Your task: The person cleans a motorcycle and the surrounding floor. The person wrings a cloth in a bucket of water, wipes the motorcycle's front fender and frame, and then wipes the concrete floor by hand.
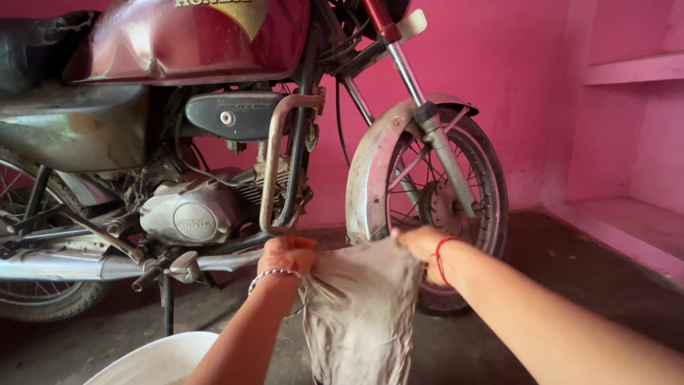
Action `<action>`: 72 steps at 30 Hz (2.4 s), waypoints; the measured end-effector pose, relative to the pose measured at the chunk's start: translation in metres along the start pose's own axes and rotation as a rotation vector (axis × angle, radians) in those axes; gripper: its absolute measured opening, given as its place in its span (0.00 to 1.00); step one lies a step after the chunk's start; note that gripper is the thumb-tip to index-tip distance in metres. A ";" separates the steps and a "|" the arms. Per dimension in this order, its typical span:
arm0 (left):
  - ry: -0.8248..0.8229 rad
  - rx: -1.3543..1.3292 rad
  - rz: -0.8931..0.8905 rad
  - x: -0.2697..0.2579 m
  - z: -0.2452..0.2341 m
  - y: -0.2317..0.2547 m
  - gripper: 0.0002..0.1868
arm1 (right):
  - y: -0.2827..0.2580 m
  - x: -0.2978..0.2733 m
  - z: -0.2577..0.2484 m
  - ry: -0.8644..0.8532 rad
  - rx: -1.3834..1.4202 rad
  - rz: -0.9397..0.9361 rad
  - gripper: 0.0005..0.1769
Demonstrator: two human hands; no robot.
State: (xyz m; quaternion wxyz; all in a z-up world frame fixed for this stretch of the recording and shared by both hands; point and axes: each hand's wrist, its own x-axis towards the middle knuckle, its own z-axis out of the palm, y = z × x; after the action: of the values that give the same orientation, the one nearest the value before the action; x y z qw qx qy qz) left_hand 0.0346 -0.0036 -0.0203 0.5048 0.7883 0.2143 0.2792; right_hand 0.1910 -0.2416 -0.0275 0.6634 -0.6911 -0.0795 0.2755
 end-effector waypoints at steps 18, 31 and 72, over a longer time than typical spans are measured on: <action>0.415 0.256 0.580 -0.050 0.056 0.040 0.12 | -0.035 -0.052 -0.019 0.550 -0.953 -0.709 0.27; -0.915 0.570 0.217 -0.056 0.110 -0.026 0.17 | 0.044 -0.102 -0.096 -0.351 -0.827 0.187 0.27; -0.406 1.005 -0.375 -0.049 0.160 -0.253 0.42 | 0.302 0.084 -0.093 0.350 -1.432 0.202 0.39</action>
State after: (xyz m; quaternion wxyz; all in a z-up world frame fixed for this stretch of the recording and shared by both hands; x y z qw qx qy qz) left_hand 0.0886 -0.0413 -0.3162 0.1401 0.9176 0.3557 -0.1085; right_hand 0.2294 -0.3153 -0.3434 0.0249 -0.9921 -0.0689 0.1016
